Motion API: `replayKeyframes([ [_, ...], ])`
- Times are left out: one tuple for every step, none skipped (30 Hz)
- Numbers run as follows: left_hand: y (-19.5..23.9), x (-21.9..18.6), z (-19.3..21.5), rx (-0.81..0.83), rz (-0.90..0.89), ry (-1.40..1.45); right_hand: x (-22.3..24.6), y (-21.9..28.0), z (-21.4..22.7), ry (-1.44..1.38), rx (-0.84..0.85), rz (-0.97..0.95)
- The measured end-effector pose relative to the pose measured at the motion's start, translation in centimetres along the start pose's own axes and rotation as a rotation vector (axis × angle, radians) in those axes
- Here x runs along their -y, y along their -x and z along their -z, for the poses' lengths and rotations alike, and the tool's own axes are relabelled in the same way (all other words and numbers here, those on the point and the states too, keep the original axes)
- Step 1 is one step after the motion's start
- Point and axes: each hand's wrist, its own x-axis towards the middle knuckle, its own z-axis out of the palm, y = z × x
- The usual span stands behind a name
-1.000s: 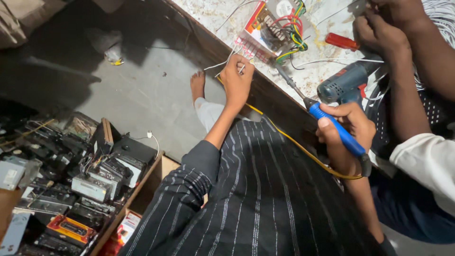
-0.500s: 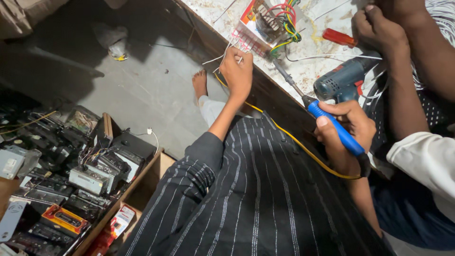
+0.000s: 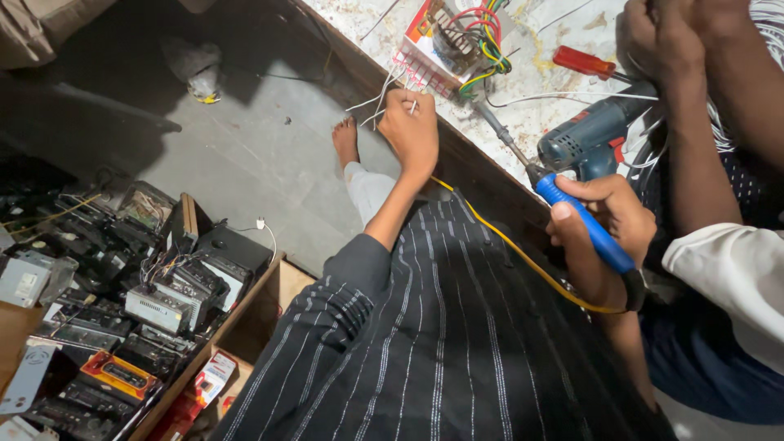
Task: The person repeatedly strips the insulation from white wires using blue-handled pliers. The person holds each wire, cuts the insulation, and pulls it off, then discards the stripped pieces. The work is performed at a cluttered workbench with electronic components and tools nearby.
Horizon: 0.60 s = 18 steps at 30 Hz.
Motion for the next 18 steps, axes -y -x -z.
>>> replayKeyframes([
  [0.0,0.1,0.1,0.016,0.015,0.013,0.0,-0.2,-0.1,0.004,-0.007,0.007],
  [0.1,0.2,0.3,0.032,0.032,0.024,0.0,-0.3,-0.2,0.010,-0.012,0.012],
  [0.1,0.3,0.4,0.048,0.049,0.036,0.0,-0.3,-0.3,0.015,-0.017,0.017],
  [0.0,0.3,0.4,0.054,0.070,0.044,-0.1,-0.5,-0.4,0.018,-0.010,0.016],
  [0.0,0.4,0.4,0.060,0.092,0.052,-0.1,-0.7,-0.5,0.021,-0.003,0.014],
  [0.0,0.5,0.4,0.064,0.114,0.060,-0.1,-0.9,-0.7,0.024,0.006,0.014],
  [-0.1,0.6,0.5,0.067,0.116,0.062,0.0,-1.1,-0.8,0.034,0.015,0.020],
  [-0.2,0.7,0.5,0.071,0.118,0.067,0.1,-1.2,-1.0,0.045,0.023,0.027],
  [-0.4,0.8,0.5,0.074,0.120,0.071,0.1,-1.4,-1.2,0.056,0.032,0.035],
  [-0.5,0.8,0.5,0.086,0.127,0.068,0.2,-1.6,-1.3,0.063,0.034,0.042],
  [-0.6,0.8,0.5,0.097,0.135,0.065,0.2,-1.7,-1.4,0.069,0.036,0.049],
  [-0.7,0.9,0.6,0.109,0.143,0.060,0.3,-1.8,-1.6,0.073,0.039,0.054],
  [-0.8,0.8,0.6,0.102,0.150,0.039,0.4,-1.9,-1.7,0.078,0.038,0.054],
  [-0.7,0.7,0.6,0.095,0.157,0.018,0.5,-1.9,-1.8,0.084,0.038,0.052],
  [-0.7,0.6,0.7,0.089,0.165,-0.004,0.6,-1.9,-1.9,0.090,0.038,0.050],
  [-0.8,0.5,0.7,0.095,0.173,0.014,0.6,-2.0,-2.0,0.078,0.032,0.037],
  [-0.9,0.3,0.8,0.102,0.182,0.032,0.7,-2.0,-2.2,0.066,0.026,0.025],
  [-0.8,0.2,0.9,0.109,0.191,0.050,0.8,-2.0,-2.3,0.055,0.020,0.011],
])
